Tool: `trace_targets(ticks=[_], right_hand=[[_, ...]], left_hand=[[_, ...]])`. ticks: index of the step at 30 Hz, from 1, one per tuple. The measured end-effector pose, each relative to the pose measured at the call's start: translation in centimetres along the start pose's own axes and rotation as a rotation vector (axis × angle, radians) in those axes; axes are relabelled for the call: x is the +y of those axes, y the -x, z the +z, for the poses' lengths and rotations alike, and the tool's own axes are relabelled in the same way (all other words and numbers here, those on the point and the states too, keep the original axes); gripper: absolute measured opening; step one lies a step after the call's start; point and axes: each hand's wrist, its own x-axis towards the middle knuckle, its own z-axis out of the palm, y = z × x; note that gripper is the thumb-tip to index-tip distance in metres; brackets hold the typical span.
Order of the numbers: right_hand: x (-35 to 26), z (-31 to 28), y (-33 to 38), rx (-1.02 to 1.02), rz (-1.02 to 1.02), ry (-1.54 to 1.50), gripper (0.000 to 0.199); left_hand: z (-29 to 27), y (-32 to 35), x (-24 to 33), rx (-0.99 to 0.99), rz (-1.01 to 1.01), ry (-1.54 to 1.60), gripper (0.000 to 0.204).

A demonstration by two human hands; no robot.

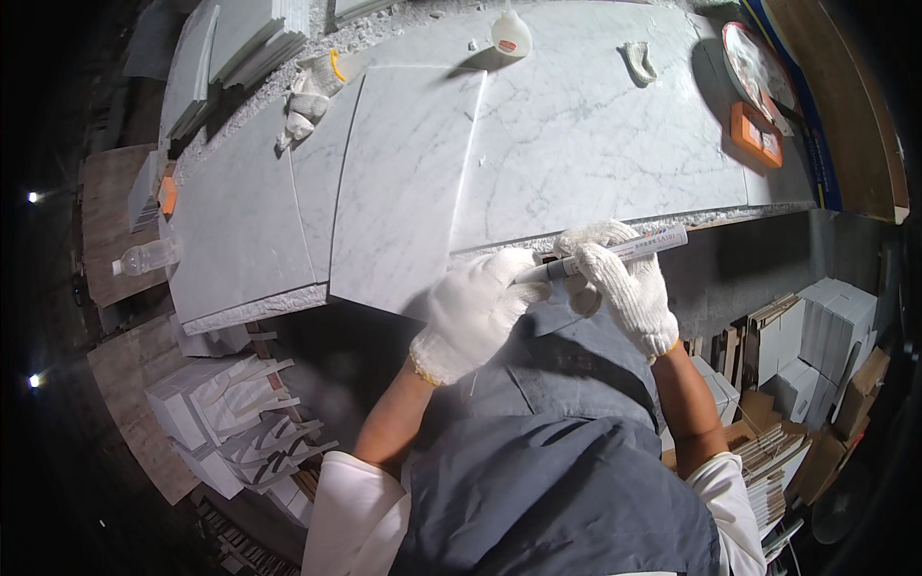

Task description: The person picks up a white rectangular tile, places it on a workbench, and uses a marker to draw a line on its surface. They then wipe the tile with a cloth, pick up a stack of similar tiles, and place them on the workbench.

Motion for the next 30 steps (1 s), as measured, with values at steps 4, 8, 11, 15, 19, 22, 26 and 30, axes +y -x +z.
trace_targets(ticks=[4,8,11,15,19,22,26,30], right_hand=[[1.2,0.9,0.5,0.105,-0.028,-0.087,0.027],[2.9,1.3,0.8,0.176,0.016,-0.228,0.032],[3.2,1.0,0.6,0.154,0.08,-0.326,0.034],[2.5,1.1,0.1,0.163,0.032,-0.319,0.033],[1.7,2.6,0.1,0.248,-0.132,-0.141,0.024],[0.7,2.1,-0.7,0.198,-0.12,0.006,0.02],[-1.7,-2.3,-4.8,0.224,-0.107,0.307,0.036],[-3.7,-6.0,-10.9,0.366,-0.17,0.878,0.057]], left_hand=[[1.0,-0.1,-0.3,0.108,0.148,-0.254,0.029],[1.5,0.2,-0.2,0.14,0.233,-0.45,0.03],[1.5,0.3,-0.1,0.1,0.243,-0.461,0.031],[1.6,-0.3,-0.2,0.102,0.225,-0.469,0.034],[2.3,-1.0,-0.2,0.174,0.202,-0.316,0.037],[2.6,-0.9,-0.2,0.197,0.152,-0.249,0.052],[2.7,-0.1,-0.4,0.246,0.046,-0.163,0.065],[2.8,0.9,-0.3,0.182,0.011,-0.094,0.059]])
